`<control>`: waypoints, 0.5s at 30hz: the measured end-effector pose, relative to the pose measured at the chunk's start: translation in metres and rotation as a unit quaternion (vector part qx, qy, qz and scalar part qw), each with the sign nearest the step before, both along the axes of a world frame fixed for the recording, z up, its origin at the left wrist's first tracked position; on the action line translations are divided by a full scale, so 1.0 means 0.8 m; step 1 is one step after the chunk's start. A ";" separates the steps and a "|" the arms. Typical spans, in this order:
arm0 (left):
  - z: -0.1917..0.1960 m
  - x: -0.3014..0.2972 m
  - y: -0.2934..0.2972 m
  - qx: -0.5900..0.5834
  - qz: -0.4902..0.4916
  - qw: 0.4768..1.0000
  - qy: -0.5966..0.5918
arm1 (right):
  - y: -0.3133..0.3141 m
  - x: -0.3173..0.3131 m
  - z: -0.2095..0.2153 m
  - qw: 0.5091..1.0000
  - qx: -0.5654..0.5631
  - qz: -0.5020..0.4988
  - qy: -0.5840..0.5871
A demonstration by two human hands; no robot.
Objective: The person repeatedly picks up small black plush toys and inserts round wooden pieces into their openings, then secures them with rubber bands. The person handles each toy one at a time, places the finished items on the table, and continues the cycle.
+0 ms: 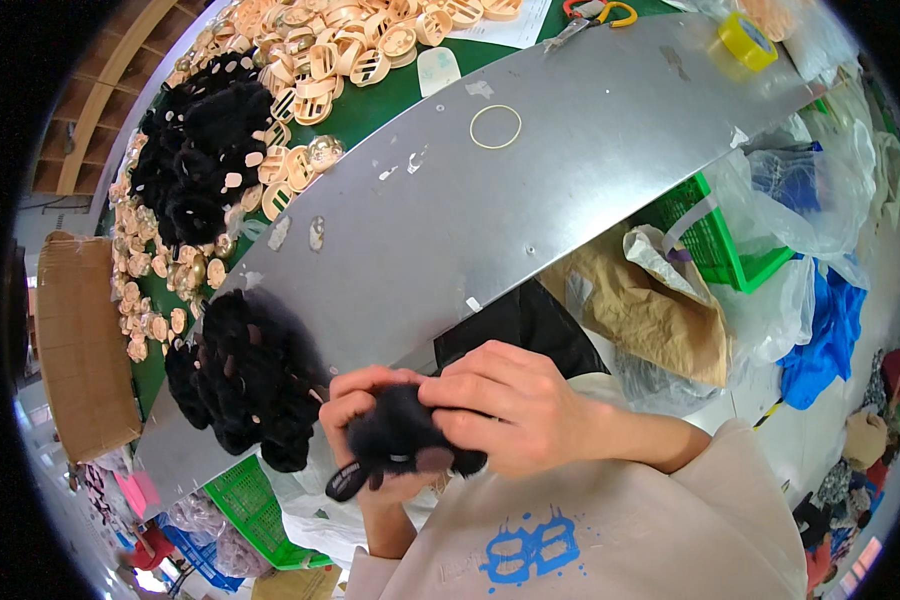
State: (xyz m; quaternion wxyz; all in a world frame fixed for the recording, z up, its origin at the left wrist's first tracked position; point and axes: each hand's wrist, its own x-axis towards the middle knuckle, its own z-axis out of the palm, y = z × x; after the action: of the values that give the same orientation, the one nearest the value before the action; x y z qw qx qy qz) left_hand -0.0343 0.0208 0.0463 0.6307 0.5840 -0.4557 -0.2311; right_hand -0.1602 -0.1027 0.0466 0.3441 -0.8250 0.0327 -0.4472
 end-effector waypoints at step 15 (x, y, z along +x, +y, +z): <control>-0.013 -0.005 0.004 -0.002 -0.068 0.997 0.032 | 0.000 -0.020 -0.023 0.998 0.056 -0.004 0.004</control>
State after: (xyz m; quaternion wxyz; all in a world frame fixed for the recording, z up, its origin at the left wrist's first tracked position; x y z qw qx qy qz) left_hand -0.0380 0.0240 0.0355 0.6291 0.5425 -0.4746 -0.2910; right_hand -0.1764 -0.1029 0.0283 0.3878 -0.8060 0.0619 -0.4429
